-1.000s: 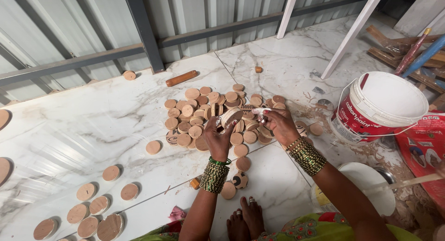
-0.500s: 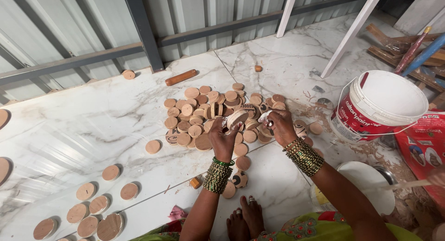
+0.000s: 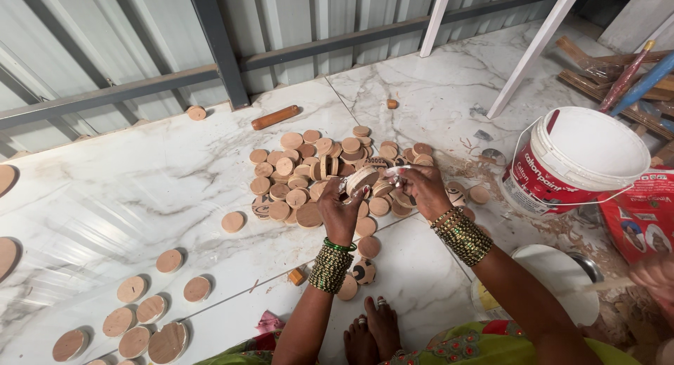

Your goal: The person sits on the floor and applies white paste by hand to small wooden discs and cut wooden pieces, picking each piece from a pile, spreading the paste over its surface with their fingers, and setting it back down. They work through the pieces one at a time, occasionally dipping fingers into a bucket of paste.

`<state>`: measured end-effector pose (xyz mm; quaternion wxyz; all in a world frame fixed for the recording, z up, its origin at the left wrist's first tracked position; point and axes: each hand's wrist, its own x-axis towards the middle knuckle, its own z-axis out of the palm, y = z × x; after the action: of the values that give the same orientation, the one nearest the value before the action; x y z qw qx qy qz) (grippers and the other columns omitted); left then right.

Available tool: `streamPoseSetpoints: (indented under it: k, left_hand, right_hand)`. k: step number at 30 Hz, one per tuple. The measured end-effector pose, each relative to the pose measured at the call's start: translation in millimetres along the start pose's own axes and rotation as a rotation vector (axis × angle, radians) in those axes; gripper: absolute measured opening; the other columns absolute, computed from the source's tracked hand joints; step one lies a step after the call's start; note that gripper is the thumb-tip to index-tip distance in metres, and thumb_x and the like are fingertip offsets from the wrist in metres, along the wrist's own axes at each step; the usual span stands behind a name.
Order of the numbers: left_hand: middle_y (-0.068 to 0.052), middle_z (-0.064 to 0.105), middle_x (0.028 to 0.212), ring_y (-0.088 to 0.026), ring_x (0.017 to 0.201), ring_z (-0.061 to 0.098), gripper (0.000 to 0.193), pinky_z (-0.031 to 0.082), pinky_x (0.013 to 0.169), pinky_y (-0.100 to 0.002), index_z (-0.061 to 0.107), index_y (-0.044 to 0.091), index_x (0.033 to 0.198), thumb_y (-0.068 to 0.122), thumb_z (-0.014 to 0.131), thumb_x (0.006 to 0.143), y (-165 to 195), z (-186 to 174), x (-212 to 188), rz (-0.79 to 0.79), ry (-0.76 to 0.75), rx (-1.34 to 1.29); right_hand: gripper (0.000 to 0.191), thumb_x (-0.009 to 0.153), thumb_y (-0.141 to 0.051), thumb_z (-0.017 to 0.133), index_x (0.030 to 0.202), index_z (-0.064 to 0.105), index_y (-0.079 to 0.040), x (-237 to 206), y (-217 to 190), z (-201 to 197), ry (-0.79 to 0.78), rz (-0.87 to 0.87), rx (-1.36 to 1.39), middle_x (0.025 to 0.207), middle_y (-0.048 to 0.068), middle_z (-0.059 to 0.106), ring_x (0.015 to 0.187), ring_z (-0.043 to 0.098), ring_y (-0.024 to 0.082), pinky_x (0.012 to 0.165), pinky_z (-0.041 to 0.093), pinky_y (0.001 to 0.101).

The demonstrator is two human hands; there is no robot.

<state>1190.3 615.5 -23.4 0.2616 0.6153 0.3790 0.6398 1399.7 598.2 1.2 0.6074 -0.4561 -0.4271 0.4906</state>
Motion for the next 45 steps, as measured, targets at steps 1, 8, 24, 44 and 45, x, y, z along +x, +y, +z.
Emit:
streamPoseSetpoints:
  k: [1, 8, 24, 44, 45]
  left_hand:
    - [-0.015, 0.072, 0.090, -0.028, 0.076, 0.071, 0.028, 0.055, 0.069, -0.036, 0.072, -0.002, 0.096, 0.010, 0.088, 0.076, 0, 0, 0, -0.007, -0.006, 0.001]
    - [-0.014, 0.073, 0.089, -0.028, 0.076, 0.071, 0.028, 0.055, 0.069, -0.036, 0.072, -0.002, 0.095, 0.009, 0.087, 0.074, 1, 1, 0, 0.007, -0.007, 0.031]
    - [-0.015, 0.071, 0.088, -0.027, 0.074, 0.069, 0.029, 0.054, 0.066, -0.035, 0.071, -0.003, 0.094, 0.009, 0.088, 0.075, 2, 2, 0, 0.005, 0.002, 0.069]
    - [-0.014, 0.072, 0.091, -0.025, 0.075, 0.072, 0.027, 0.057, 0.068, -0.034, 0.071, -0.003, 0.094, 0.008, 0.087, 0.075, 6, 3, -2, 0.002, -0.003, 0.018]
    - [-0.014, 0.072, 0.091, -0.026, 0.076, 0.072, 0.028, 0.057, 0.068, -0.034, 0.071, -0.003, 0.094, 0.008, 0.087, 0.075, 6, 3, -3, -0.003, -0.004, 0.018]
  right_hand:
    - [0.025, 0.100, -0.009, 0.056, 0.110, 0.072, 0.008, 1, 1, -2, -0.009, -0.015, -0.011, 0.098, 0.011, 0.076, 0.079, 0.066, 0.013, 0.071, 0.055, 0.0280]
    - [0.024, 0.102, -0.015, 0.062, 0.113, 0.076, 0.002, 1, 2, 1, 0.004, -0.139, -0.225, 0.091, 0.007, 0.074, 0.078, 0.064, 0.009, 0.069, 0.051, 0.0245]
    - [0.026, 0.102, -0.016, 0.057, 0.112, 0.073, 0.003, -17, -33, 20, -0.091, -0.284, -0.380, 0.104, 0.000, 0.073, 0.095, 0.065, 0.007, 0.087, 0.051, 0.0257]
    - [0.035, 0.098, -0.036, 0.056, 0.112, 0.071, -0.007, 4, -19, -9, 0.048, 0.045, -0.199, 0.092, 0.001, 0.078, 0.075, 0.062, 0.005, 0.066, 0.044, 0.0215]
    - [0.033, 0.098, -0.029, 0.062, 0.118, 0.072, -0.005, 4, -16, -9, -0.001, -0.019, -0.233, 0.095, 0.000, 0.075, 0.078, 0.061, 0.005, 0.068, 0.044, 0.0217]
